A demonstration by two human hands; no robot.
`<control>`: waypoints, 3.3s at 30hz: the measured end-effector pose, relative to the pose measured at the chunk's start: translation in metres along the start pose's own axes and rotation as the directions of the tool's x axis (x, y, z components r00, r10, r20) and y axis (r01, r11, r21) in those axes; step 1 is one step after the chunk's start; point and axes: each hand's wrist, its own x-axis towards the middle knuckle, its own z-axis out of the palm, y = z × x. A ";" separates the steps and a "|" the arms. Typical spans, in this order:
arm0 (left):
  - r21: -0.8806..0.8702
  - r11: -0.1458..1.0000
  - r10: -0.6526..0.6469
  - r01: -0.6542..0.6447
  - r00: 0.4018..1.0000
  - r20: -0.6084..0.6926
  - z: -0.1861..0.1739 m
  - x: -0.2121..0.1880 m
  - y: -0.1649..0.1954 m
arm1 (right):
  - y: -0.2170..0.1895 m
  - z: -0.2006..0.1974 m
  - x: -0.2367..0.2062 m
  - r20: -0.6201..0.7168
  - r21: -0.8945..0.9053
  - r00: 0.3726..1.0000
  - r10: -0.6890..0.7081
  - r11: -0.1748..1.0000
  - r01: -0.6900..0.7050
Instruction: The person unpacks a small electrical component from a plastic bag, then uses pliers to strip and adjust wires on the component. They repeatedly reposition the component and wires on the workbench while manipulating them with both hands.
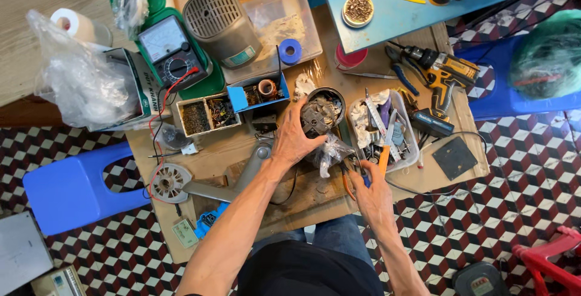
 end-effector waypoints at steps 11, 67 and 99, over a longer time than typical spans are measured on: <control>0.039 0.999 0.024 -0.022 0.999 -0.041 -0.003 0.002 0.004 | -0.072 0.028 0.050 -0.048 -0.046 0.795 -0.605 0.796 0.603; -0.034 0.981 -0.187 0.190 0.980 0.067 0.009 0.011 0.010 | -0.131 -0.001 0.097 0.285 -0.363 0.935 -0.209 0.880 0.307; 0.013 0.949 -0.316 0.316 0.946 0.074 0.002 0.018 0.008 | -0.086 0.022 0.106 0.233 -0.122 0.832 -0.503 0.834 0.538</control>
